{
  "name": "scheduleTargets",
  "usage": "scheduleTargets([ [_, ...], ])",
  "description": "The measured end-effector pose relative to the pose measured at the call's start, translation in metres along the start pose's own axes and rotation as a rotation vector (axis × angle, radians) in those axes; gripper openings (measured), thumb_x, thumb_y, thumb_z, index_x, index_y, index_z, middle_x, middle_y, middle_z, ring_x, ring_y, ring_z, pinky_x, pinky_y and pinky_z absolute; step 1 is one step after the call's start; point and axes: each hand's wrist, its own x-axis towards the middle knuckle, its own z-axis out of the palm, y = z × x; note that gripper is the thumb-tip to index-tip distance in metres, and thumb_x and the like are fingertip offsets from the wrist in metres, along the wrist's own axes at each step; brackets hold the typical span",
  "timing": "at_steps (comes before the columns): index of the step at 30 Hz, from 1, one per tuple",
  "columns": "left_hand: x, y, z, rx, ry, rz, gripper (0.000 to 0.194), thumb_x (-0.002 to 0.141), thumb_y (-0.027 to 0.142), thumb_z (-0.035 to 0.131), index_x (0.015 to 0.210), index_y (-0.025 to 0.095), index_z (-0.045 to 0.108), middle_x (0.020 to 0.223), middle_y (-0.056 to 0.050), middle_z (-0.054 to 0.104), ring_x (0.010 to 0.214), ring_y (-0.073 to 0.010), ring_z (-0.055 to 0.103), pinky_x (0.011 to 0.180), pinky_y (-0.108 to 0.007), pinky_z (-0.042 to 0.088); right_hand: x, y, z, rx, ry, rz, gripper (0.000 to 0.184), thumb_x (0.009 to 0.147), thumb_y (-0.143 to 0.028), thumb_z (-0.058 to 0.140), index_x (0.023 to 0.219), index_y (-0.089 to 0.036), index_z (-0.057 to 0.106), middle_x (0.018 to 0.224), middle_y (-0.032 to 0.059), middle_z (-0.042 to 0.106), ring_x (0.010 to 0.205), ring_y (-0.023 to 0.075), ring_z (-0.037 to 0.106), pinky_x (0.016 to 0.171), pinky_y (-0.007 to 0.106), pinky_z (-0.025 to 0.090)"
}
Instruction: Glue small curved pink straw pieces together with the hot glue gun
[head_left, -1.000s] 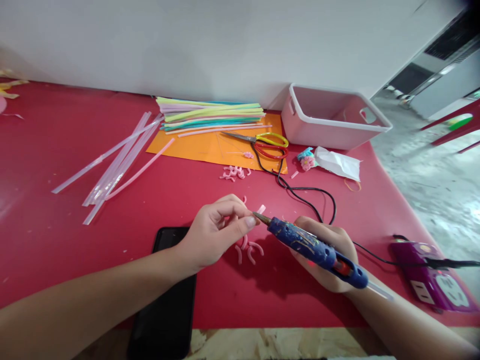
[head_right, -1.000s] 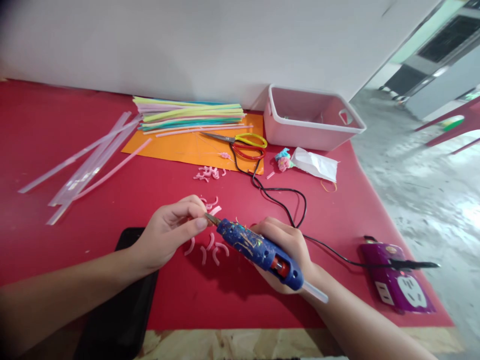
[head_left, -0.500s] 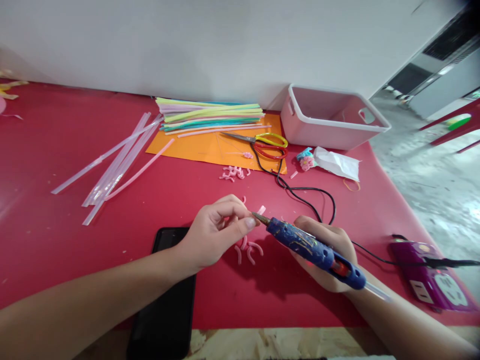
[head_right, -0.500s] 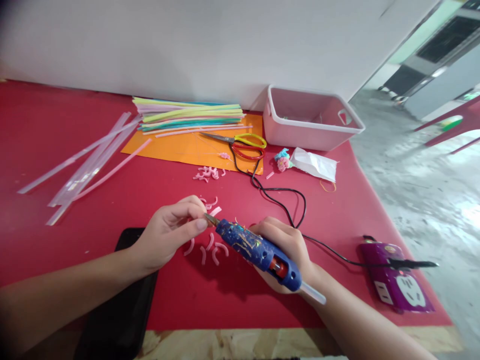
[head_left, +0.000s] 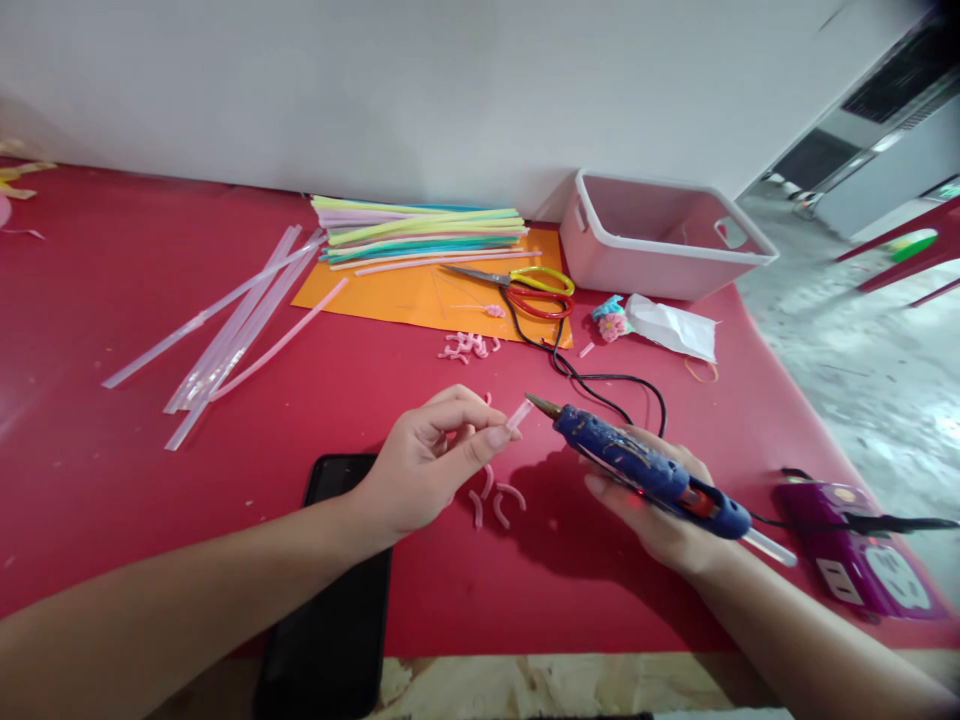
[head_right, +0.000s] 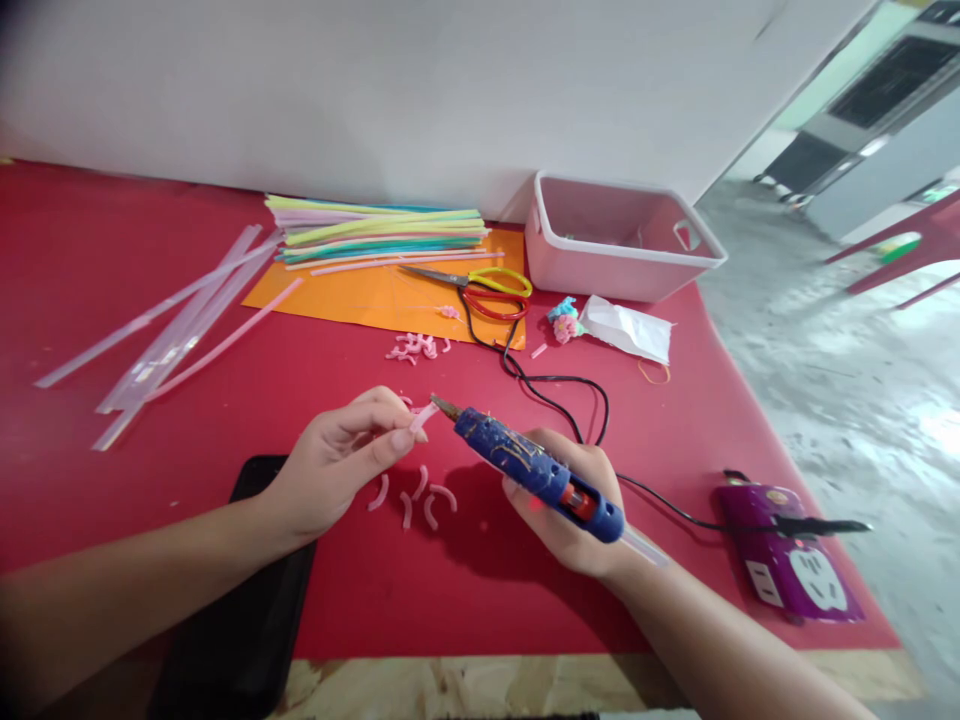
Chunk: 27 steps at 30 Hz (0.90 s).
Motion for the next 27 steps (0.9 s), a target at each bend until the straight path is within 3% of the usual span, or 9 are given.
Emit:
scheduleTargets([
  [4, 0.001, 0.000, 0.000, -0.001, 0.001, 0.012, 0.011, 0.091, 0.027, 0.071, 0.084, 0.021, 0.076, 0.083, 0.000, 0.059, 0.072, -0.0113, 0.053, 0.068, -0.027, 0.044, -0.006, 0.009, 0.001, 0.047, -0.012, 0.056, 0.012, 0.088, -0.026, 0.068, 0.077, -0.025, 0.064, 0.057, -0.0037, 0.063, 0.046, 0.0133, 0.058, 0.044, 0.023, 0.049],
  [10, 0.001, 0.002, 0.001, -0.018, 0.007, 0.011, 0.008, 0.089, 0.026, 0.073, 0.084, 0.021, 0.078, 0.083, -0.001, 0.060, 0.072, -0.0113, 0.055, 0.071, -0.027, 0.047, -0.009, 0.016, 0.001, 0.135, -0.022, 0.022, 0.009, 0.088, -0.027, 0.071, 0.081, -0.025, 0.066, 0.056, -0.0038, 0.059, 0.046, 0.0133, 0.056, 0.041, 0.024, 0.045],
  [20, -0.001, 0.003, 0.001, -0.018, -0.007, -0.010, 0.010, 0.089, 0.029, 0.073, 0.086, 0.021, 0.078, 0.084, -0.001, 0.059, 0.070, -0.0115, 0.056, 0.067, -0.028, 0.048, -0.002, 0.003, 0.000, 0.128, -0.058, -0.040, 0.017, 0.087, -0.018, 0.068, 0.075, -0.026, 0.060, 0.060, -0.0043, 0.065, 0.046, 0.0140, 0.059, 0.043, 0.024, 0.047],
  [27, 0.000, 0.003, 0.001, -0.005, -0.008, -0.031, 0.010, 0.089, 0.028, 0.072, 0.086, 0.021, 0.080, 0.083, -0.001, 0.059, 0.073, -0.0118, 0.056, 0.066, -0.027, 0.046, 0.003, -0.009, -0.002, 0.013, -0.080, -0.109, 0.013, 0.084, -0.014, 0.066, 0.081, -0.025, 0.060, 0.054, -0.0064, 0.062, 0.039, 0.0109, 0.052, 0.038, 0.022, 0.041],
])
